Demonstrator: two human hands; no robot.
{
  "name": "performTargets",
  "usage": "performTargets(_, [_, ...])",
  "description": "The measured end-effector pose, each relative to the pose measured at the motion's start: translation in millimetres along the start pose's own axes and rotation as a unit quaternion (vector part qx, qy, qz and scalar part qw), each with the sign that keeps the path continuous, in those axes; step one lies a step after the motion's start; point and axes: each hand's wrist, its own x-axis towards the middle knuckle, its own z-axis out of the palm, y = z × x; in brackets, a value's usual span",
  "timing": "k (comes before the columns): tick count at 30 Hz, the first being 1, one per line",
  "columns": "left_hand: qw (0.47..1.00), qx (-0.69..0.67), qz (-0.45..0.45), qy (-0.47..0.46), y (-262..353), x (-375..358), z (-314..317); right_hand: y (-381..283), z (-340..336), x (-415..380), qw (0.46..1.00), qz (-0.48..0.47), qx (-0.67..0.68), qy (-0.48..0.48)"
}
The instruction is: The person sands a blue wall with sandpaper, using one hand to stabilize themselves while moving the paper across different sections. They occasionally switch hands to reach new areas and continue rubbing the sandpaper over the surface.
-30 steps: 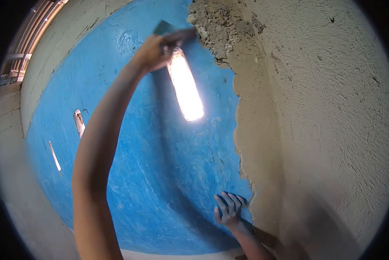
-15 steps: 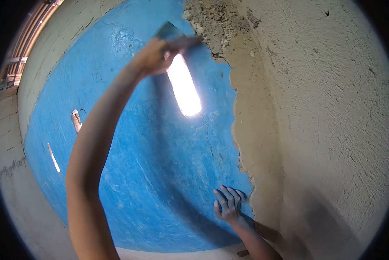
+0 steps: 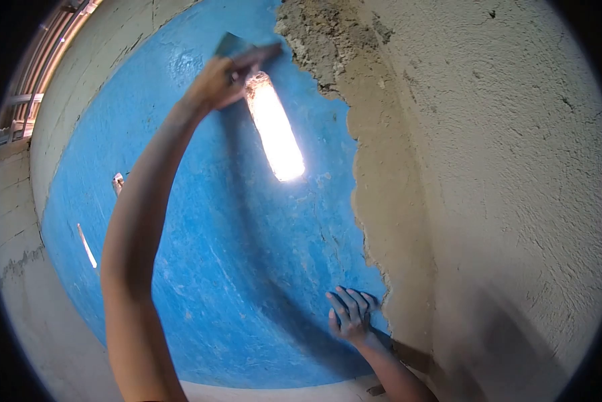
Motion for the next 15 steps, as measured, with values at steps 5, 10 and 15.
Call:
performTargets(5, [0.987,0.016,-0.158,-0.037,4.4,1.7,-14.6,-1.0,0.2,-2.4,1.0,-0.006,-0.013,-0.012])
performTargets(10, [0.983,0.041,0.179,0.023,5.5,-0.1,11.5,1.7,1.4,3.1,1.0,-0.004,-0.009,0.003])
performTargets(15, [0.992,0.053,-0.099,-0.056,10.2,3.2,-12.8,-0.5,-1.8,1.3,1.0,-0.003,-0.016,-0.003])
